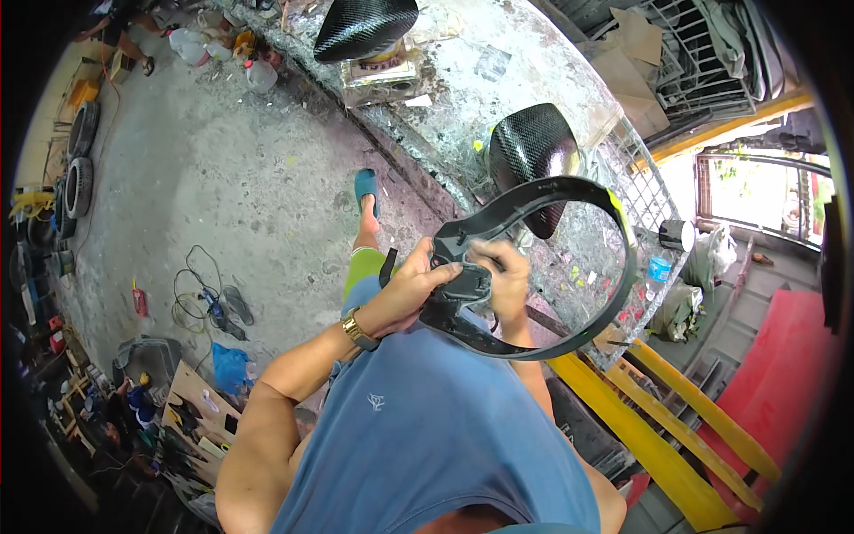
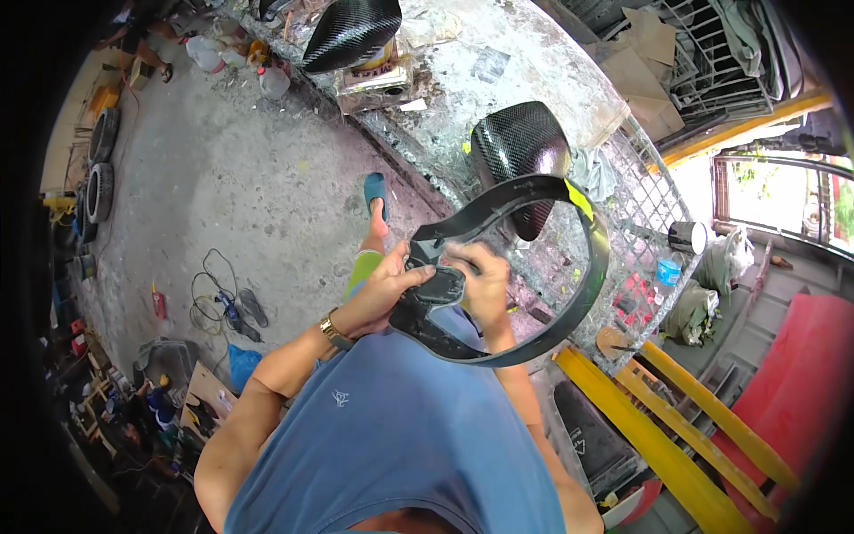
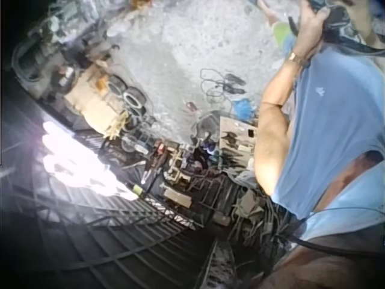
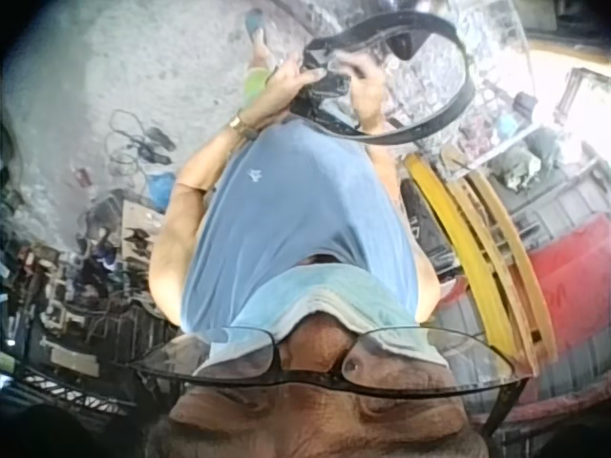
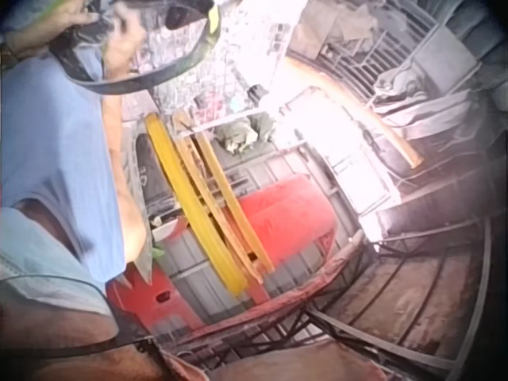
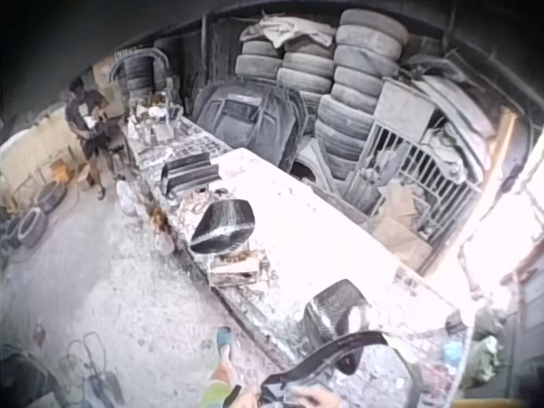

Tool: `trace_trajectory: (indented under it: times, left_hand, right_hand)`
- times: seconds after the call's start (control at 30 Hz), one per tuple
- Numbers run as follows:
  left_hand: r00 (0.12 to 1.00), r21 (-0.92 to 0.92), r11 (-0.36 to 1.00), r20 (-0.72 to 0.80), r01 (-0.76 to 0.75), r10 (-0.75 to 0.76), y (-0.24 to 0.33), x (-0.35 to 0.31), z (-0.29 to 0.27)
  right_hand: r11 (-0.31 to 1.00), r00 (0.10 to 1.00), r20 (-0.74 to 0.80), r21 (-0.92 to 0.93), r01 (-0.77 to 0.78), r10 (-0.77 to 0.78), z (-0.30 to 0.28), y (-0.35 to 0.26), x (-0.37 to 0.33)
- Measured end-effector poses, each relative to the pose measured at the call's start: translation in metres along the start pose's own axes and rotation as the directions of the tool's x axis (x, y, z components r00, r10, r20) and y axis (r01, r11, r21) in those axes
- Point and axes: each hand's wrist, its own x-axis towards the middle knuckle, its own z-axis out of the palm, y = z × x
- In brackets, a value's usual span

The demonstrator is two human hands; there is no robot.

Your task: The person handles a carbon fiber steering wheel frame and a plastic trim piece, fitting the trim into the frame by hand and using a small brush to apply a substance to the interior edges.

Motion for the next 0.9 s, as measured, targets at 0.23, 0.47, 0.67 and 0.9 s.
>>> trace_trajectory:
  times: [0.23,0.47,0.67,0.9]
  left_hand:
    - [0.999,-0.029,0.999,-0.011,0.039,-0.039,-0.001,0.003,-0.007]
    - [0.995,-0.035,0.995,-0.032,0.094,-0.095,0.003,0.004,-0.006]
    - [0.999,0.004,0.999,-0.024,0.036,-0.036,0.000,0.005,-0.006]
    - [1.000,0.061,0.998,-0.016,0.013,-0.012,0.001,0.009,-0.005]
  right_hand:
    - [0.991,0.992,0.054,0.055,-0.121,0.118,-0.002,-0.003,0.000]
    - [0.999,0.995,0.087,0.010,0.048,-0.049,-0.003,0.008,0.002]
    - [0.998,0.996,0.086,0.064,-0.028,0.023,-0.002,0.005,0.000]
    - [0.988,0.986,0.057,0.012,-0.156,0.155,-0.015,0.007,0.005]
